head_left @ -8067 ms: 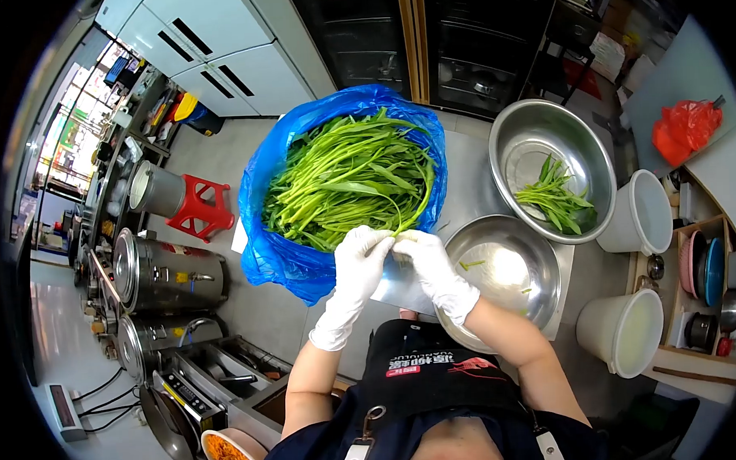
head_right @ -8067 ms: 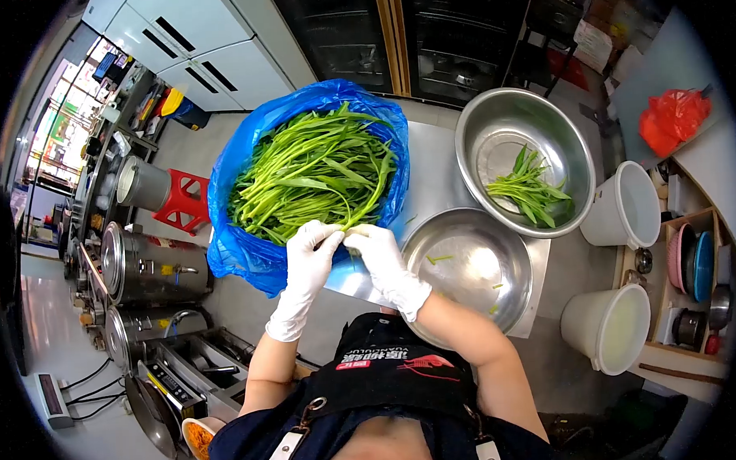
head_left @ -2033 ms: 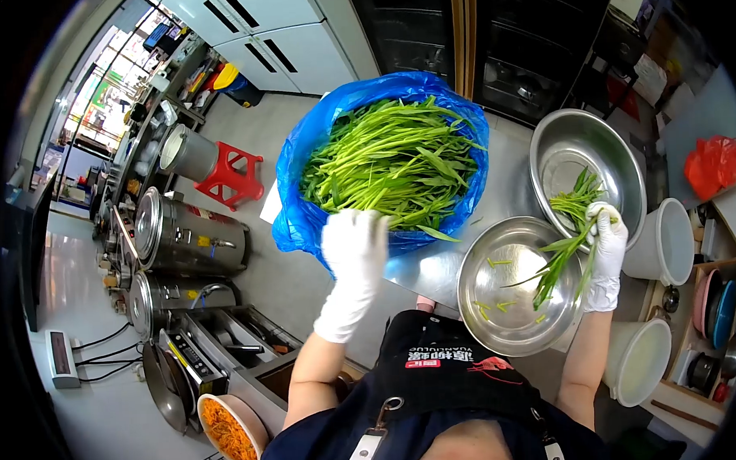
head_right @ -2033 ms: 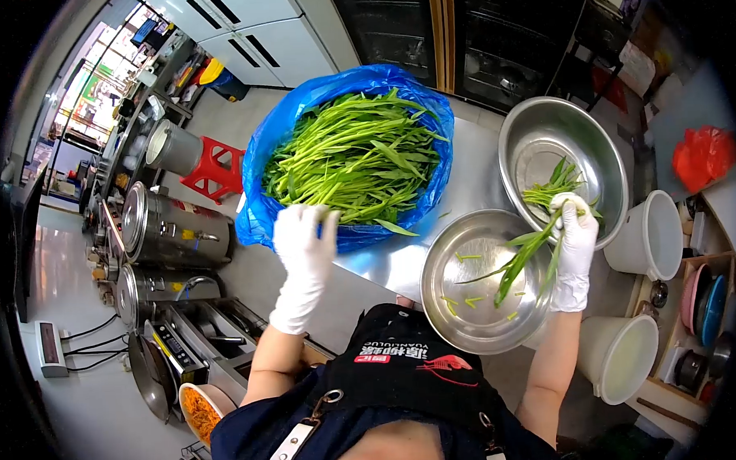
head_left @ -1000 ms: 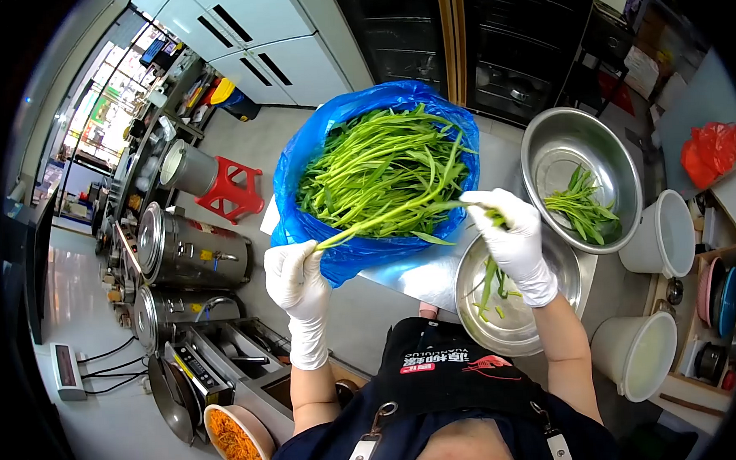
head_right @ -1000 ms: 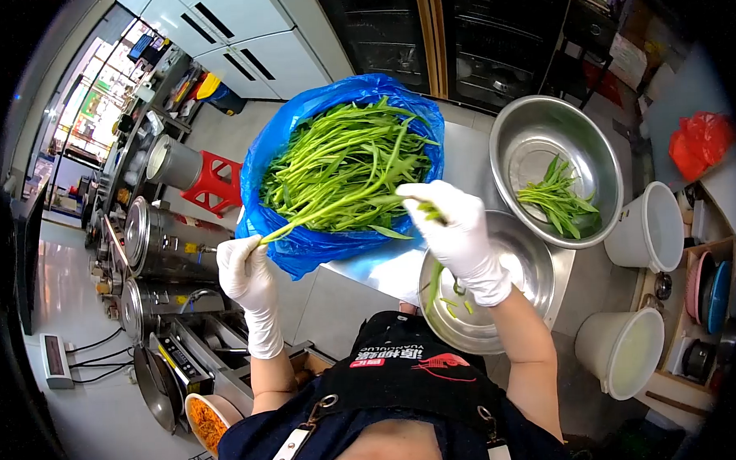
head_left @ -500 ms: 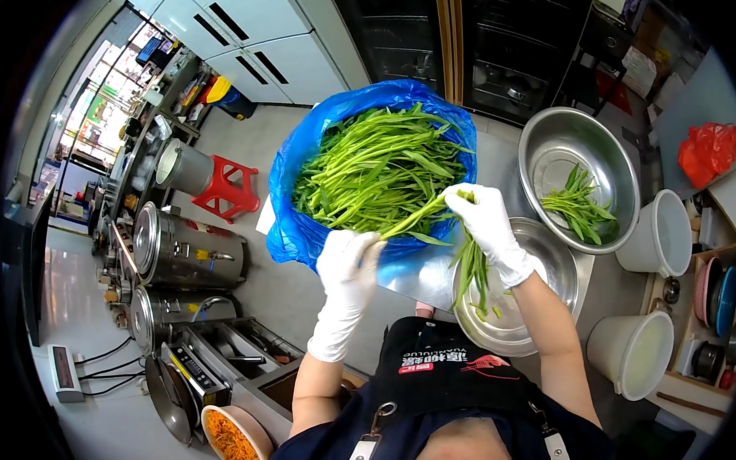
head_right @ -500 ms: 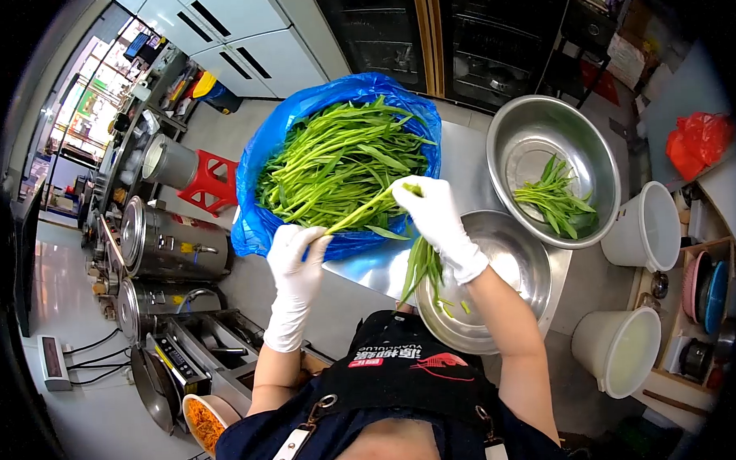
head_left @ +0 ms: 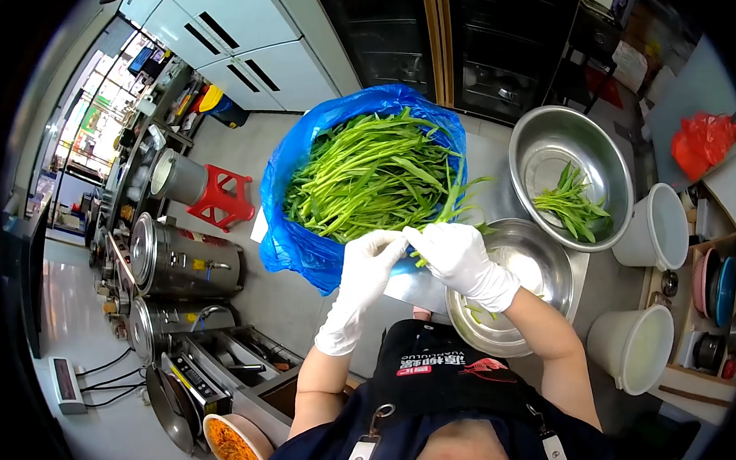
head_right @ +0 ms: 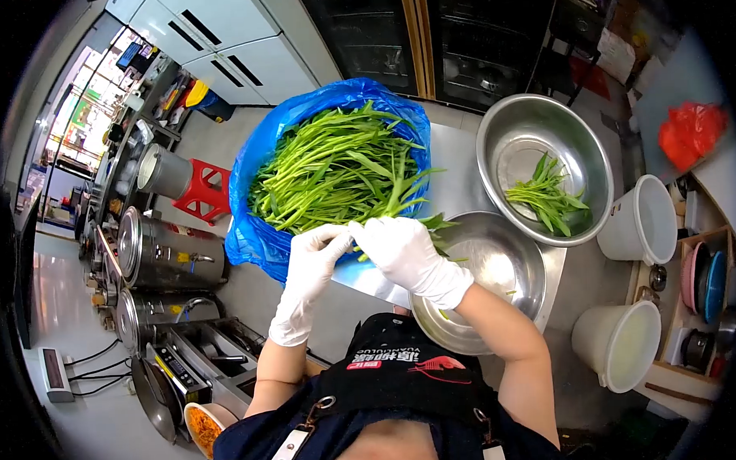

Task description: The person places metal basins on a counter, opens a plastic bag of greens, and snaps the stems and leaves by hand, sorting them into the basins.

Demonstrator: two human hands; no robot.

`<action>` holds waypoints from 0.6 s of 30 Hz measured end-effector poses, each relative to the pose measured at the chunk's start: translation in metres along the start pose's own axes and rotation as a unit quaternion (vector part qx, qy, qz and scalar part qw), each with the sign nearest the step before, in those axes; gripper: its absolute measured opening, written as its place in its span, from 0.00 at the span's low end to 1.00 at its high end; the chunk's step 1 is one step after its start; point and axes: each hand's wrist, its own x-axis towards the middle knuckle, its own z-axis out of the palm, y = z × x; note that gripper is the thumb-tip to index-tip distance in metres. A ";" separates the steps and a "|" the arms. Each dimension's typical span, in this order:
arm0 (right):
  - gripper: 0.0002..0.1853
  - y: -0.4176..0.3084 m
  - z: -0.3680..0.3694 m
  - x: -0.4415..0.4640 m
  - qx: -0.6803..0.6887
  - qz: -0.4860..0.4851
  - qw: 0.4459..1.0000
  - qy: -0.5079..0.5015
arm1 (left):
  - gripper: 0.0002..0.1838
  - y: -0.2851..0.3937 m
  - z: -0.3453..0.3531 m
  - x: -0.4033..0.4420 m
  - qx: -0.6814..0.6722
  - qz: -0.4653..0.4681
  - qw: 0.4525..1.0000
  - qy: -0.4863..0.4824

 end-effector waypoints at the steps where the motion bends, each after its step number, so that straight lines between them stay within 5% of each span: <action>1: 0.25 -0.001 0.000 -0.004 -0.009 -0.001 1.000 -0.008 | 0.11 0.000 0.000 -0.001 -0.006 -0.018 1.000 -0.025; 9: 0.22 0.007 -0.023 -0.039 -0.070 -0.026 0.995 -0.064 | 0.07 -0.021 0.029 0.000 -0.052 -0.027 0.994 -0.090; 13: 0.16 0.011 -0.025 -0.056 0.163 0.202 0.966 0.018 | 0.07 -0.024 0.056 0.003 -0.063 0.027 0.991 -0.116; 18: 0.07 0.034 -0.061 -0.087 0.323 0.512 0.787 0.117 | 0.10 -0.036 0.094 -0.001 -0.020 0.034 0.979 -0.199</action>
